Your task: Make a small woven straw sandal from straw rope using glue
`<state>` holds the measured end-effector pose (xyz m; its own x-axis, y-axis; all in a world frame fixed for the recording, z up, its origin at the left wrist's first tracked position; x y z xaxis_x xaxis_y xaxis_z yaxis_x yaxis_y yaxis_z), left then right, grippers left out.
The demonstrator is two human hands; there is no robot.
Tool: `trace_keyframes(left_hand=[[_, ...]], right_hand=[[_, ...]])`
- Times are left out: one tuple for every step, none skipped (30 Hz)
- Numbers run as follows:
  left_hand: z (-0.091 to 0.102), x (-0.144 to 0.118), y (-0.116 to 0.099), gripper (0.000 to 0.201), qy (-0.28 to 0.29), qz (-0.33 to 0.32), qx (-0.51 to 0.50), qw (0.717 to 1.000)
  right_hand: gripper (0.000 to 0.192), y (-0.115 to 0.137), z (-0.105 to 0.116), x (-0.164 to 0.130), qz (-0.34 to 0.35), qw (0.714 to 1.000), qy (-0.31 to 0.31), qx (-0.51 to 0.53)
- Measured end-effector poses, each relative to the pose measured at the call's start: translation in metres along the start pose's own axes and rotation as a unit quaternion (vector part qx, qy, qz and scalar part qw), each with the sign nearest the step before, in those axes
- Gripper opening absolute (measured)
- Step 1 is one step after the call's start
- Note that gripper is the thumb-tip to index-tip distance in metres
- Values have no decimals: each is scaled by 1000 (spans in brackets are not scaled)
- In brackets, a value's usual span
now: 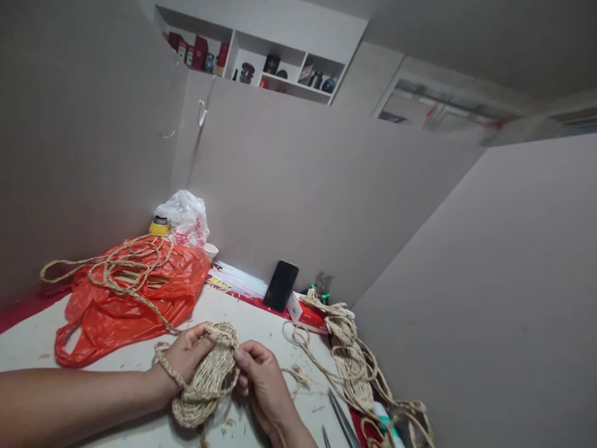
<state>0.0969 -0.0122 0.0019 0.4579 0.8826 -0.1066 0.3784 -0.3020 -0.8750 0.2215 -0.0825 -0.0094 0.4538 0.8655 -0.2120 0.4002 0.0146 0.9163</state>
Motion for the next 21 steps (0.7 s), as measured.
trace_keyframes(left_hand=[[1, 2, 1, 40, -8, 4, 3, 1000], [2, 4, 2, 41, -15, 10, 7, 1000], [2, 5, 3, 42, -19, 18, 11, 1000], [2, 6, 3, 41, -21, 26, 16, 999], [2, 7, 3, 41, -20, 33, 21, 999], [2, 8, 3, 40, -19, 36, 28, 999], [2, 9, 3, 40, -18, 36, 36, 999], [3, 10, 3, 41, -18, 35, 43, 998], [3, 11, 3, 41, -20, 32, 48, 998], [4, 12, 3, 41, -24, 29, 52, 998], [5, 12, 3, 42, -28, 27, 55, 998], [6, 13, 3, 42, -29, 25, 55, 998], [6, 13, 4, 43, -29, 25, 55, 998], [6, 14, 4, 43, -27, 25, 55, 998], [6, 14, 5, 44, -24, 26, 54, 998], [6, 15, 6, 44, -21, 28, 51, 998], [6, 15, 6, 44, -19, 31, 48, 998], [6, 16, 7, 43, -19, 35, 46, 998], [6, 16, 8, 42, -17, 40, 45, 998], [6, 16, 8, 41, -16, 43, 44, 998], [5, 16, 8, 40, -16, 44, 44, 998]], right_hand=[[31, 0, 0, 1, -2, 1000, -4, -4], [31, 0, -1, 2, -3, 1000, -8, -7], [32, -1, -1, 2, -4, 1000, -12, -10], [32, -1, -1, 3, -4, 1000, -16, -12], [32, -1, -1, 3, -3, 1000, -19, -12], [32, 0, -1, 4, 0, 1000, -22, -13], [32, 0, -1, 4, 2, 1000, -25, -13], [32, 0, -1, 5, 5, 1000, -27, -13], [32, 0, 0, 5, 8, 999, -29, -15], [32, 0, 0, 5, 10, 999, -30, -16], [33, 0, 0, 6, 13, 999, -32, -19], [33, 0, 0, 6, 15, 999, -33, -21], [33, 0, 0, 6, 16, 999, -33, -24], [33, 0, 0, 6, 18, 999, -34, -27], [33, 0, 0, 6, 19, 999, -35, -30], [33, 0, 0, 6, 20, 999, -37, -33], [33, 0, 0, 6, 20, 998, -38, -37], [34, 0, 0, 6, 20, 998, -41, -40], [34, 0, 1, 7, 20, 998, -43, -44], [34, 0, 1, 7, 20, 998, -45, -47], [34, 0, 1, 7, 20, 997, -47, -50]])
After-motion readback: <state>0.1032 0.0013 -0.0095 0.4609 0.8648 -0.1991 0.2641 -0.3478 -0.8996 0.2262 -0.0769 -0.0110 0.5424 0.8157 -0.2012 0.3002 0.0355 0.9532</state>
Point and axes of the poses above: each hand's wrist, its own x-axis towards the middle knuckle, its own z-axis out of the back of the hand, y = z × x, the point moved 4 cm from there along x, towards the middle knuckle, and after that the axes turned 14 degrees about -y, right-handed, at the moved point
